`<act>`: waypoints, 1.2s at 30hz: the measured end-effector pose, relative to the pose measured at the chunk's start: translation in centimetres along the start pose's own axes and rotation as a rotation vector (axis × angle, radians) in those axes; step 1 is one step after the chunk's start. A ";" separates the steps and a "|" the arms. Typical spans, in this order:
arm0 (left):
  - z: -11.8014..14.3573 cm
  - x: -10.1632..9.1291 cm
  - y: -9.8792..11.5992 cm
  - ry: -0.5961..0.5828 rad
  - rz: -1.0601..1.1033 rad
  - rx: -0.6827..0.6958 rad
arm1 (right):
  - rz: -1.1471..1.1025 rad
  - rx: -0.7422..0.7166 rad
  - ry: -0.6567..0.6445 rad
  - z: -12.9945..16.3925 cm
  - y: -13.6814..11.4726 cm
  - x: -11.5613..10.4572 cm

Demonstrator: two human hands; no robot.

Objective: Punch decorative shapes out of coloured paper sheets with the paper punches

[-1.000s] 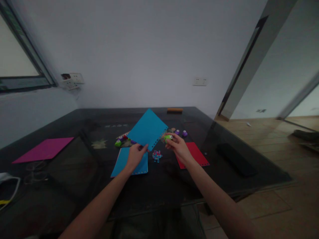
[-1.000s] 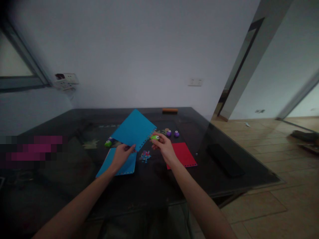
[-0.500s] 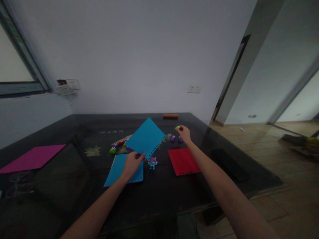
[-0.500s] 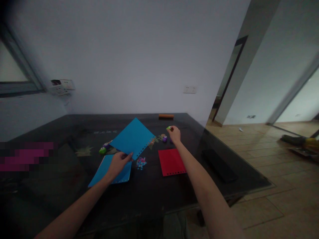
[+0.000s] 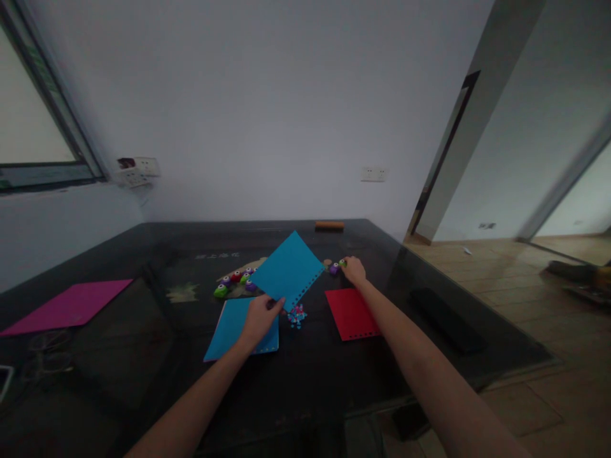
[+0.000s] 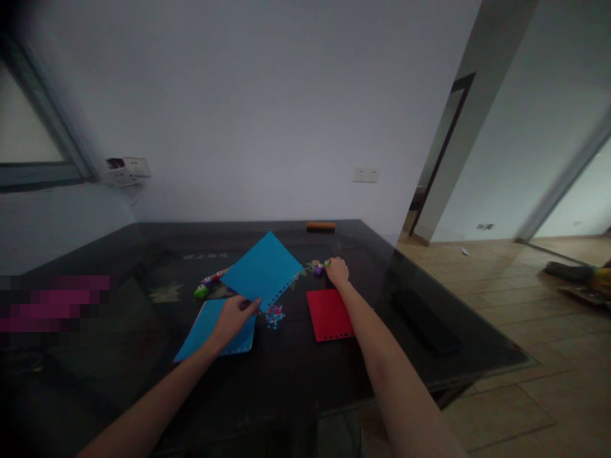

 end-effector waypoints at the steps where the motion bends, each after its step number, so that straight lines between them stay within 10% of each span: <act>1: 0.0 0.0 0.0 -0.007 -0.001 0.002 | 0.001 -0.015 -0.010 0.0 0.1 0.1; 19: 0.3 0.6 0.4 -0.067 0.078 -0.005 | -0.128 -0.231 -0.020 0.5 1.1 0.1; 26: 0.4 0.8 0.7 -0.138 0.192 0.031 | -0.391 -0.274 0.124 2.2 0.3 -3.4; 36: 0.8 1.0 1.7 -0.259 0.153 0.082 | -1.031 -0.257 -0.315 8.4 -5.8 -3.0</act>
Point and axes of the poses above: each hand's wrist, its own z-axis away from the middle knuckle, its own x-axis out of the palm, y = z × x, the point moved 5 cm from there along -z, towards the middle knuckle, and after that the axes turned 4 degrees about -y, right-handed, at the moved point
